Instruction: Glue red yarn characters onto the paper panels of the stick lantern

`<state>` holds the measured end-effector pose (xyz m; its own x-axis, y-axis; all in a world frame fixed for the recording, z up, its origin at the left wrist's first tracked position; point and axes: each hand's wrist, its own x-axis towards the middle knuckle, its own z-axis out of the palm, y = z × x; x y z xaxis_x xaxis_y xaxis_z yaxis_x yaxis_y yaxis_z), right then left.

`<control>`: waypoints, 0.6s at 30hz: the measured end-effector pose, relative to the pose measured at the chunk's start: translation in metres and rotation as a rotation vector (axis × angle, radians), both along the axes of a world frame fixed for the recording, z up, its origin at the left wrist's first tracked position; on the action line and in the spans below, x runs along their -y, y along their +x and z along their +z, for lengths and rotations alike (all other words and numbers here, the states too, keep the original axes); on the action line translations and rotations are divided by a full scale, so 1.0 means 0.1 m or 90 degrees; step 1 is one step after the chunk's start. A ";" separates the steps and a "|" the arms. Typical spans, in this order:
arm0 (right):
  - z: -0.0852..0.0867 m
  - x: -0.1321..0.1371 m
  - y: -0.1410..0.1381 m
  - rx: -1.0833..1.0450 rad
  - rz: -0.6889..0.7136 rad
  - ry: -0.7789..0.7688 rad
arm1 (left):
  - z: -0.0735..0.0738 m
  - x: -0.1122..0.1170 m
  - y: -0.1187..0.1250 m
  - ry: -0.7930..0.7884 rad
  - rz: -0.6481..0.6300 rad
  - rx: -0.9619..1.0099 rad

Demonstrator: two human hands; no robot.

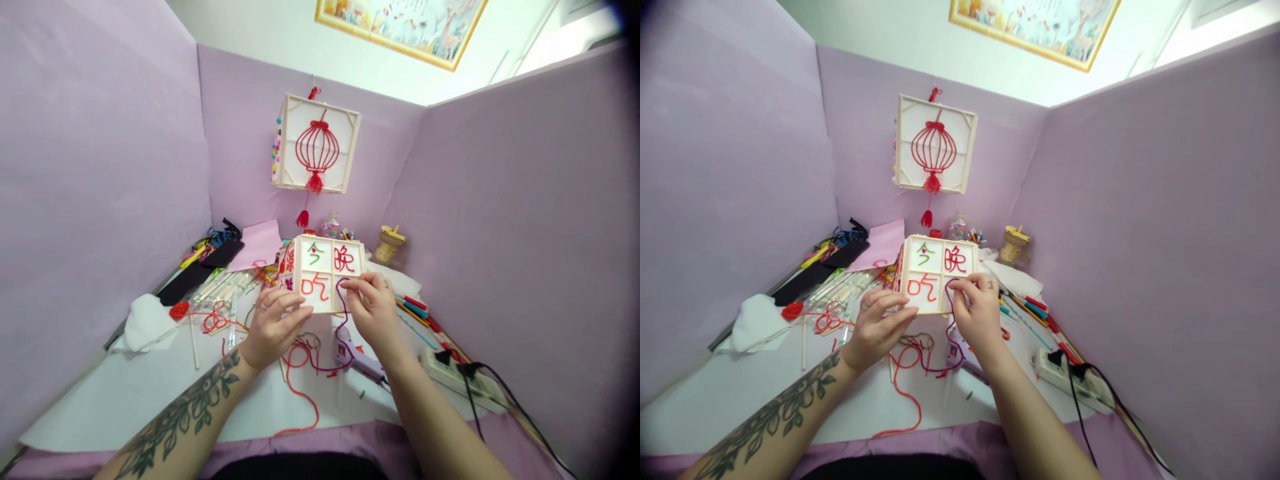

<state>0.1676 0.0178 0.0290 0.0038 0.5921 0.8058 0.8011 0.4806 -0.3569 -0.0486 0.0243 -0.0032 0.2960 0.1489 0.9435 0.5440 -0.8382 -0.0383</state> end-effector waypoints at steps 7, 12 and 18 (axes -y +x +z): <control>0.00 -0.03 0.00 -0.009 0.007 -0.021 | -0.02 -0.01 0.00 0.006 -0.002 -0.002; 0.02 0.00 0.03 -0.052 -0.009 -0.026 | 0.00 0.00 0.00 0.004 -0.002 -0.002; 0.03 -0.05 0.03 -0.031 -0.007 -0.039 | 0.01 0.00 0.00 0.003 -0.001 -0.001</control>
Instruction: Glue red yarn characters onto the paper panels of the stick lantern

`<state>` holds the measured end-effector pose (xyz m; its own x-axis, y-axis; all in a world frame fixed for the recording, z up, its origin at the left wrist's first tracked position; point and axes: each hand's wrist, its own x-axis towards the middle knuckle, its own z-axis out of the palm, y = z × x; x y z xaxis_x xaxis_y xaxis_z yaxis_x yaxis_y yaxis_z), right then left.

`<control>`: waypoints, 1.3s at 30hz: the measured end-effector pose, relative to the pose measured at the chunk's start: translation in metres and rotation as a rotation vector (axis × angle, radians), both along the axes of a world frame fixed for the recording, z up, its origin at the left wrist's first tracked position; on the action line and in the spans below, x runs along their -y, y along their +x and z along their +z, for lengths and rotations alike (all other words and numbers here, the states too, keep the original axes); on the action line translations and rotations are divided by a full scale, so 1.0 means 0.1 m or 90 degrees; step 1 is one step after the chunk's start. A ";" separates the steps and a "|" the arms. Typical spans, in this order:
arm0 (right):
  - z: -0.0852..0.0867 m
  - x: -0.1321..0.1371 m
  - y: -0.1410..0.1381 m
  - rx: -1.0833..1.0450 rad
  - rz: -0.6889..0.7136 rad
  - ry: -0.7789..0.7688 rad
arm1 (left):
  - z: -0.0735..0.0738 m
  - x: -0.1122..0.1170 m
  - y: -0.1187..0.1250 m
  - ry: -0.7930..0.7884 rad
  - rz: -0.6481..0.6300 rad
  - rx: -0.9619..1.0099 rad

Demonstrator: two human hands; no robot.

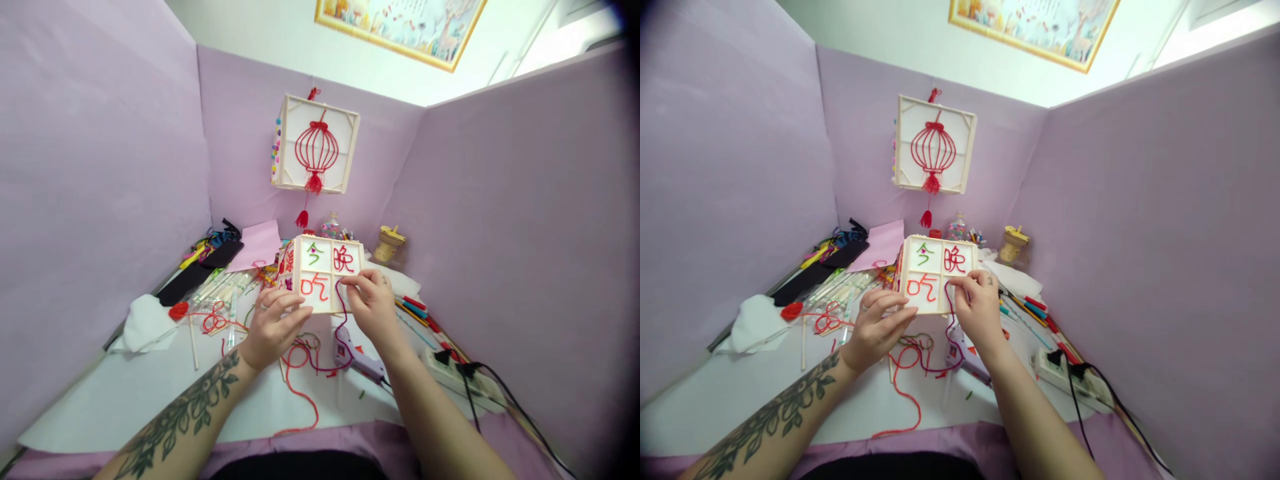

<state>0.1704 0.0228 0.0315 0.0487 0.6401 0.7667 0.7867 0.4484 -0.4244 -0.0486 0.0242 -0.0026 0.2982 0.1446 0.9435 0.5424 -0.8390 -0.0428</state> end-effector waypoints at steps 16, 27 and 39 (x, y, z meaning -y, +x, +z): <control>-0.12 0.25 0.02 0.001 0.045 0.001 | 0.02 0.01 0.00 -0.005 0.001 -0.006; -0.13 0.27 0.00 0.013 0.056 0.003 | 0.01 0.01 0.00 0.006 0.005 -0.003; -0.15 0.27 0.02 -0.045 0.029 -0.009 | 0.01 0.01 0.00 0.004 -0.001 -0.001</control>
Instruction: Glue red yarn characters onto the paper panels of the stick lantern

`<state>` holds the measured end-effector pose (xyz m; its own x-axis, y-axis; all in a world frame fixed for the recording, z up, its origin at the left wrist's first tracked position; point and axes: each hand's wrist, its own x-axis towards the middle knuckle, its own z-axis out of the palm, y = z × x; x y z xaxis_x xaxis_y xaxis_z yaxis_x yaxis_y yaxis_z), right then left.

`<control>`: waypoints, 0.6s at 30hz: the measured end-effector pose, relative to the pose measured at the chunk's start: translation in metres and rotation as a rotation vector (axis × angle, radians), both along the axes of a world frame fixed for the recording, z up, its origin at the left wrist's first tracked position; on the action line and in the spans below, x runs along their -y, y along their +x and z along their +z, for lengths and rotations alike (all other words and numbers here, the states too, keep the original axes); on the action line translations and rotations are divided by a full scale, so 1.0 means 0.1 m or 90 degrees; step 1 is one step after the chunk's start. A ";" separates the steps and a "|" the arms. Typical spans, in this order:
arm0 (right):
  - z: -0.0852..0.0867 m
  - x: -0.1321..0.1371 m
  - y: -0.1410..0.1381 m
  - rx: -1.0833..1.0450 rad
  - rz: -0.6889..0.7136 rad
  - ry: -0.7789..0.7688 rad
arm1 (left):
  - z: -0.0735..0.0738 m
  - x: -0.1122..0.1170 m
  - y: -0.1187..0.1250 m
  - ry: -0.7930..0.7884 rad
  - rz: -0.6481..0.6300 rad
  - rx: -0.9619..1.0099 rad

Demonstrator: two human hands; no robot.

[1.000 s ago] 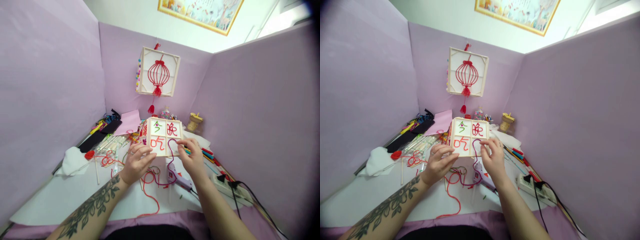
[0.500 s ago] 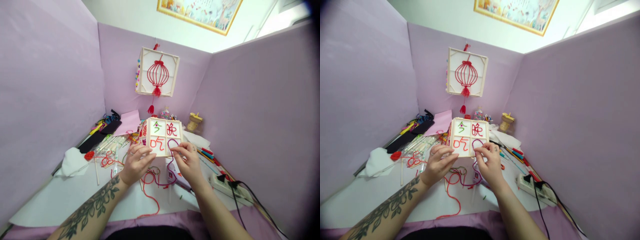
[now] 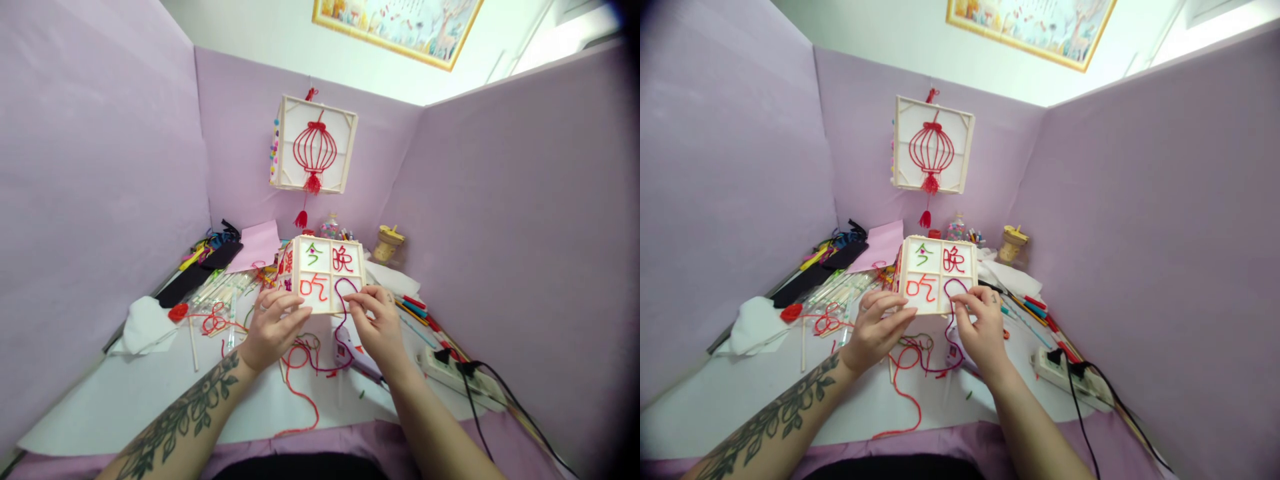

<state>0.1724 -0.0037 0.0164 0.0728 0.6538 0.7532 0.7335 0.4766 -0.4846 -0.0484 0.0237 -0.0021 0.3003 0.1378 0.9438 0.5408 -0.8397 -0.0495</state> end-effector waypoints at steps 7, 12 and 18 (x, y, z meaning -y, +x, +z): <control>0.03 -0.07 -0.05 0.023 0.010 0.008 | 0.00 0.00 0.00 -0.005 0.002 0.001; 0.03 -0.06 -0.03 0.004 0.004 0.013 | 0.00 0.00 0.00 0.003 -0.002 0.001; 0.02 0.00 0.00 0.018 -0.006 0.023 | 0.01 0.00 0.00 0.008 -0.006 -0.002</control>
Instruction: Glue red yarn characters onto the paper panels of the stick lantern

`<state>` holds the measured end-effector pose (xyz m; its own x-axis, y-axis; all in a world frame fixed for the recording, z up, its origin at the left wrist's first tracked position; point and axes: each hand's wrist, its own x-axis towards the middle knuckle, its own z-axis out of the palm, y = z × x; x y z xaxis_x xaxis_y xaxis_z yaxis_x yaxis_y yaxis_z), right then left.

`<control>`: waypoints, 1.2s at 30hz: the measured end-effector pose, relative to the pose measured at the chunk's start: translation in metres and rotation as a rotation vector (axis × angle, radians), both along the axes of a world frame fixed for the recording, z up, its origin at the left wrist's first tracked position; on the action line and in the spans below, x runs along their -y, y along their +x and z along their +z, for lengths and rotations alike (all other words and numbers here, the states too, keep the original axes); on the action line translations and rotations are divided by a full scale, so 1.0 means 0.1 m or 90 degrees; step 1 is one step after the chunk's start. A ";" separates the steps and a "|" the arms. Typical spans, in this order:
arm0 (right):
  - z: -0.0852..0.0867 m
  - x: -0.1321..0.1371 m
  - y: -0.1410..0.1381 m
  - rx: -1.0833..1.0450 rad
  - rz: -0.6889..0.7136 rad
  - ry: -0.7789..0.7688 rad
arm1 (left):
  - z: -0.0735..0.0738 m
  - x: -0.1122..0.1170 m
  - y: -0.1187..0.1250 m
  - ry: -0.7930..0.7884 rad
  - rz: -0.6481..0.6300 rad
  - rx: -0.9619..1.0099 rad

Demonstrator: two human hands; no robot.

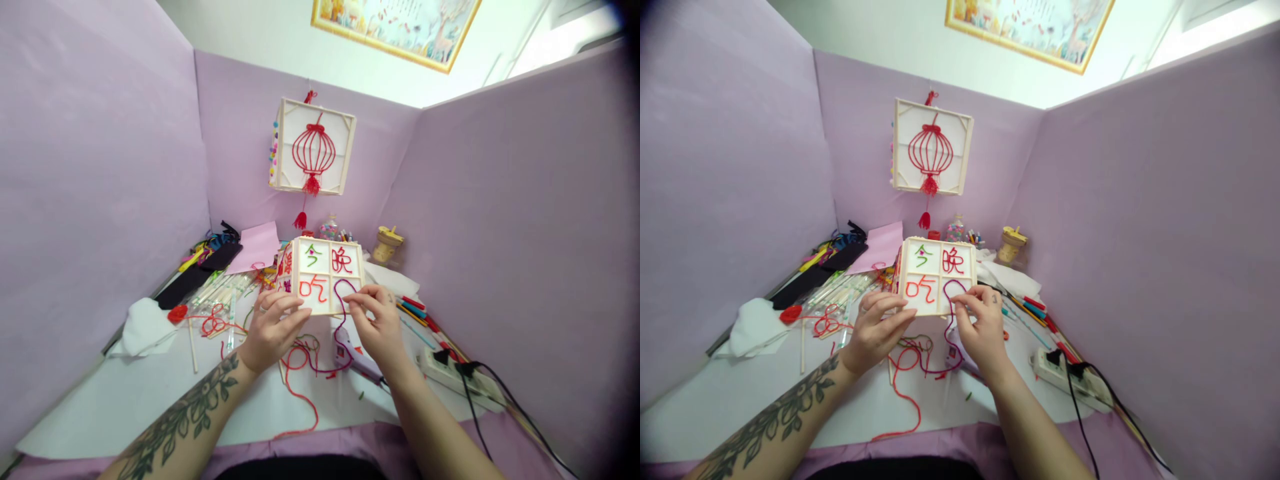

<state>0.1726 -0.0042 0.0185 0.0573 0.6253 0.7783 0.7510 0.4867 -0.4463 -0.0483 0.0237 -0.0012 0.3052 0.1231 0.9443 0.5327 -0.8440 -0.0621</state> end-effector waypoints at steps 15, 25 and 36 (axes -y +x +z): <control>-0.05 0.04 0.02 0.040 -0.016 0.023 | 0.00 0.00 0.00 0.002 0.007 0.004; -0.08 0.04 0.04 0.022 -0.027 0.022 | -0.03 -0.01 0.00 -0.003 0.007 0.004; -0.10 0.03 0.05 0.001 -0.041 0.023 | -0.02 -0.01 0.00 -0.003 0.007 0.009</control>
<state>0.1779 -0.0075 0.0089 0.0951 0.5916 0.8006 0.7819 0.4533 -0.4278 -0.0485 0.0247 -0.0033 0.2906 0.1306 0.9479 0.5424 -0.8386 -0.0507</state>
